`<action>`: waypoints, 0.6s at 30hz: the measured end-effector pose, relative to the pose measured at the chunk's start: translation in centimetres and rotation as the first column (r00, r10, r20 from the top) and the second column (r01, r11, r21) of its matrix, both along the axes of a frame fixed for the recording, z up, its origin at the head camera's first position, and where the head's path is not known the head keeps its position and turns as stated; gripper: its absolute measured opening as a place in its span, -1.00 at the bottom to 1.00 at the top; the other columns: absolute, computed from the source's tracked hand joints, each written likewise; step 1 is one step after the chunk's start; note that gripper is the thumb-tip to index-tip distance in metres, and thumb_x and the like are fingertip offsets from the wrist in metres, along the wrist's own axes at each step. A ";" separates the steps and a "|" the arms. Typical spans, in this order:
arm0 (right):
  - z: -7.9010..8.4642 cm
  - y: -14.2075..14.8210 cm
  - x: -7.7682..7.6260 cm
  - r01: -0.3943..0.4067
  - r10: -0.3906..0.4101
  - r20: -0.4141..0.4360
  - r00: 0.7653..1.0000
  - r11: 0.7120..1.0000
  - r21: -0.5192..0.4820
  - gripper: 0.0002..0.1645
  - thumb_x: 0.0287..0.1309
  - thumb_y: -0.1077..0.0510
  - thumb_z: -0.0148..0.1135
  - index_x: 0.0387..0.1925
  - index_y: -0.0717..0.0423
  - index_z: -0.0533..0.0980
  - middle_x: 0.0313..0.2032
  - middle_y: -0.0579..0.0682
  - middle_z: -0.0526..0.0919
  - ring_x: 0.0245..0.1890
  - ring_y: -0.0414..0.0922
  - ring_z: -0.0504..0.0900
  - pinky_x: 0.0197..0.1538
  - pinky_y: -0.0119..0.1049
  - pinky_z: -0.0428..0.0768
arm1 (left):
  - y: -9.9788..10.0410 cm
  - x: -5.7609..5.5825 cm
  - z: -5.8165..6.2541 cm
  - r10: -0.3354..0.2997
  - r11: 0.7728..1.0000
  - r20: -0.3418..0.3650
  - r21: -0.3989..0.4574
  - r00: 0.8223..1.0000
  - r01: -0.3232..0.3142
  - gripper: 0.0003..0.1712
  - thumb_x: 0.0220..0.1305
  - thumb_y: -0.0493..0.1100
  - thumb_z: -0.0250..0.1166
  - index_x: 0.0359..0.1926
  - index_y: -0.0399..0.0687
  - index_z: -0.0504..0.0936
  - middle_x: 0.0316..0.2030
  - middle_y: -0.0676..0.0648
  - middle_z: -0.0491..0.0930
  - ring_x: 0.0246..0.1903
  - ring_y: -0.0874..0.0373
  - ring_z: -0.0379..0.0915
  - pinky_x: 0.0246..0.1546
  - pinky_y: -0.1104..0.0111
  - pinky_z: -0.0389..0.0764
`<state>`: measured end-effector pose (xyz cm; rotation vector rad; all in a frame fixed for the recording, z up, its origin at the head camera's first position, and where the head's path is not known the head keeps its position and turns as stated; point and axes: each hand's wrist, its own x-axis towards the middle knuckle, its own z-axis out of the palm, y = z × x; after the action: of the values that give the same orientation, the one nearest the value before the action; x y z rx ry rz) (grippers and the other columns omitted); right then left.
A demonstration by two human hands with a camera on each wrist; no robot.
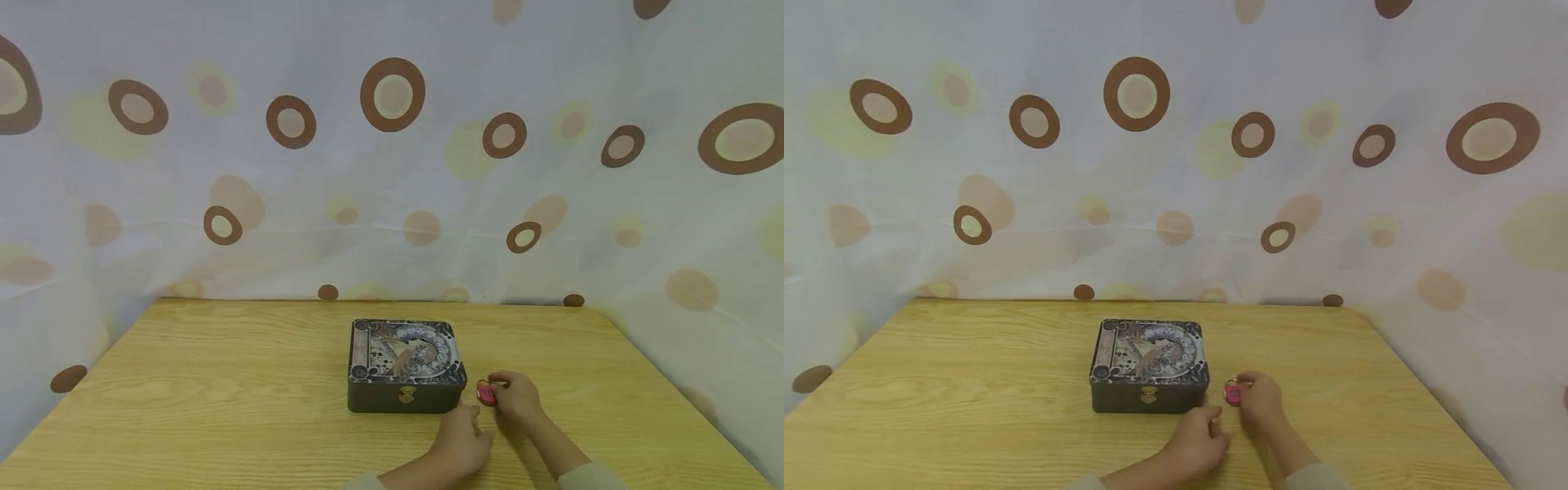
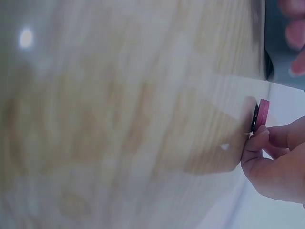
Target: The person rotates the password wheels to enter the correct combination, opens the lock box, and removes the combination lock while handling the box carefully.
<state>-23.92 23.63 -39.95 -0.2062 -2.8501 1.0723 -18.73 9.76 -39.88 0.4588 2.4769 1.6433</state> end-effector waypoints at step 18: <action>1.0 1.5 1.3 0.000 -0.001 -0.034 0.999 1.000 -0.010 -0.68 0.21 0.28 -0.02 -0.10 0.42 0.48 -0.31 0.22 0.56 -0.35 -0.03 0.46 -0.42 -0.37 0.42 | -8.4 0.6 0.2 -0.090 0.996 -0.003 0.004 0.996 0.090 -0.80 0.18 -0.33 0.18 -0.24 -0.44 0.61 -0.42 -0.14 0.60 -0.50 0.28 0.33 -0.52 0.46 0.40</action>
<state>-22.58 25.17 -38.92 -0.1874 -2.8148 1.0791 -18.12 1.36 -39.69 0.5650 2.4176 1.6143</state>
